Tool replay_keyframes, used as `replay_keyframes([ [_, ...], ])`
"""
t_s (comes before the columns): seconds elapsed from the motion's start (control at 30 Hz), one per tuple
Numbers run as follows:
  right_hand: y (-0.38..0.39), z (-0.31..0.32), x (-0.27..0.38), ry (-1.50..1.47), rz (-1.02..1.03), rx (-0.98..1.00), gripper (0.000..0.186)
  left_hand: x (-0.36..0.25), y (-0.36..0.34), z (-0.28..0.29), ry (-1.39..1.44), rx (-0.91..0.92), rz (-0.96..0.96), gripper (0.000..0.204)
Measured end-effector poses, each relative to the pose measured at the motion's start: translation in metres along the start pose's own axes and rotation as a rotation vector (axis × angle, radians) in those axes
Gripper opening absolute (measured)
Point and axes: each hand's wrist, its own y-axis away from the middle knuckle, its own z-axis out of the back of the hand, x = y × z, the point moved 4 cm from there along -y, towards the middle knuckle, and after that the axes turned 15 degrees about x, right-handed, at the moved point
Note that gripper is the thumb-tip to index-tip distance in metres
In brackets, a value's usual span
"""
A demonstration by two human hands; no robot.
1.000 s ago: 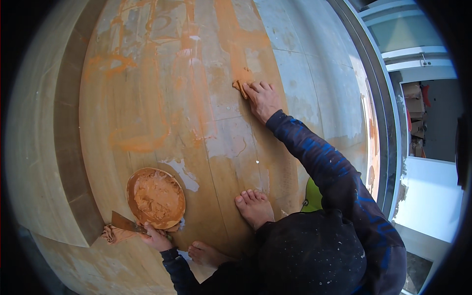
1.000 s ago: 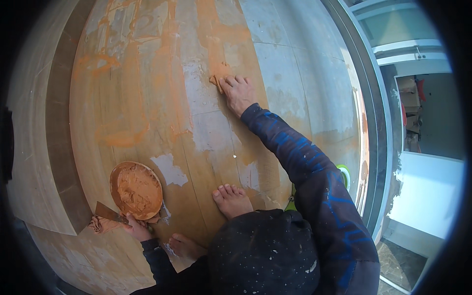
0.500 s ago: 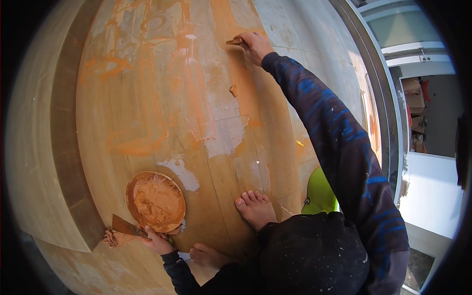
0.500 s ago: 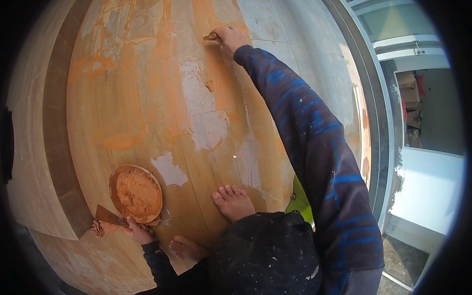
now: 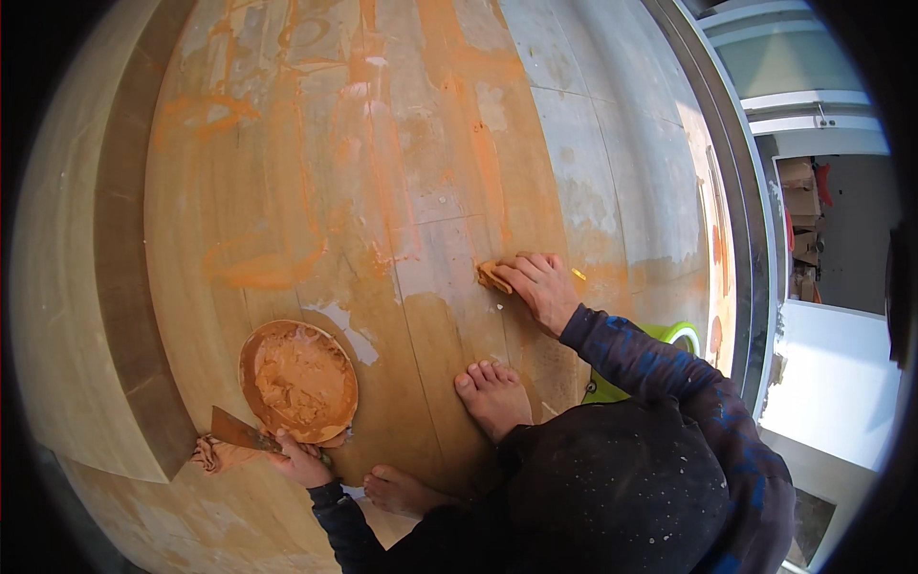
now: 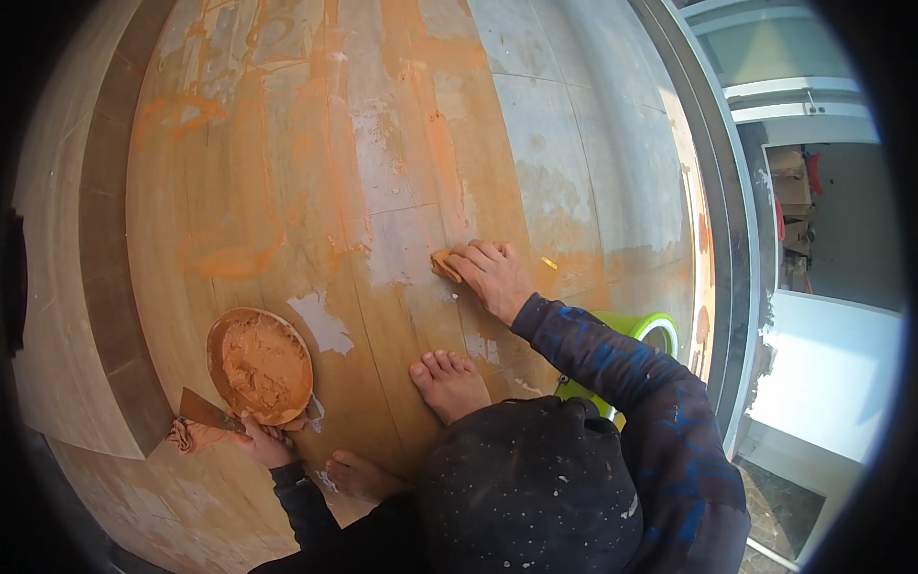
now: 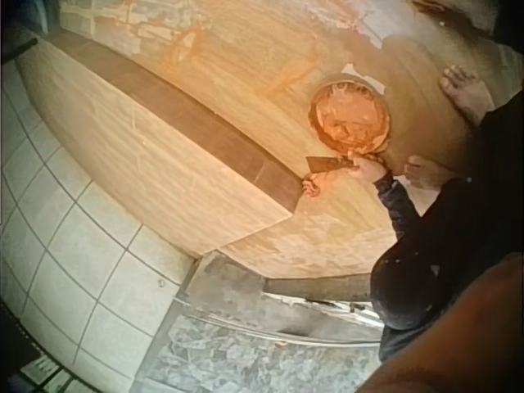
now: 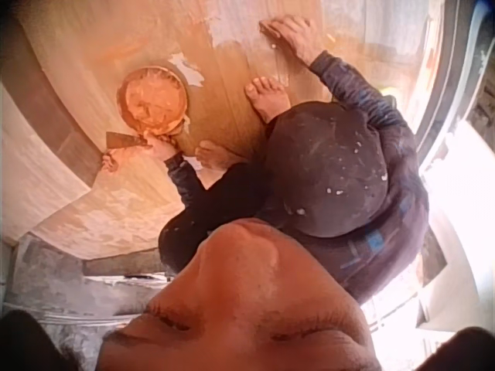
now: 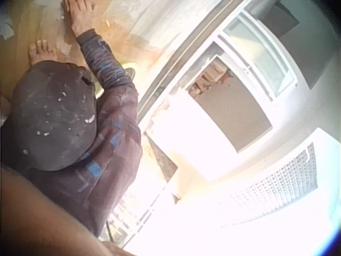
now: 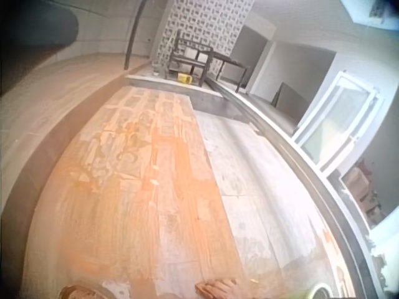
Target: The person applies an orange filler paste to the gaps and surfaces of floor tiles using a spatula and a small applicator piece while kneeling on the floor.
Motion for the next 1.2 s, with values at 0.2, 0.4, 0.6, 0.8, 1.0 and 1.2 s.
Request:
replay_keyframes([
  [0.2, 0.012, 0.015, 0.010, -0.187, -0.071, 0.102, 0.053, -0.019, 0.004, -0.013, -0.003, -0.005, -0.014, 0.019],
  [0.4, -0.037, 0.009, -0.014, -0.006, -0.069, -0.198, 0.047, -0.011, 0.002, -0.009, 0.009, 0.001, -0.001, 0.031],
  [0.6, 0.036, -0.009, 0.039, -0.075, 0.018, -0.054, 0.052, -0.008, 0.001, 0.003, 0.016, -0.003, -0.020, 0.022],
  [0.8, -0.009, 0.042, -0.002, -0.536, -0.155, -0.058, 0.030, -0.007, -0.001, -0.001, 0.018, 0.034, -0.021, 0.039],
  [1.0, 0.030, 0.017, 0.028, -0.689, 0.001, 0.339, 0.037, -0.018, 0.003, -0.011, -0.010, 0.035, -0.024, 0.018],
  [1.2, 0.004, 0.009, 0.005, -0.473, 0.059, 0.045, 0.031, -0.006, -0.001, -0.001, 0.016, 0.046, -0.038, 0.030],
])
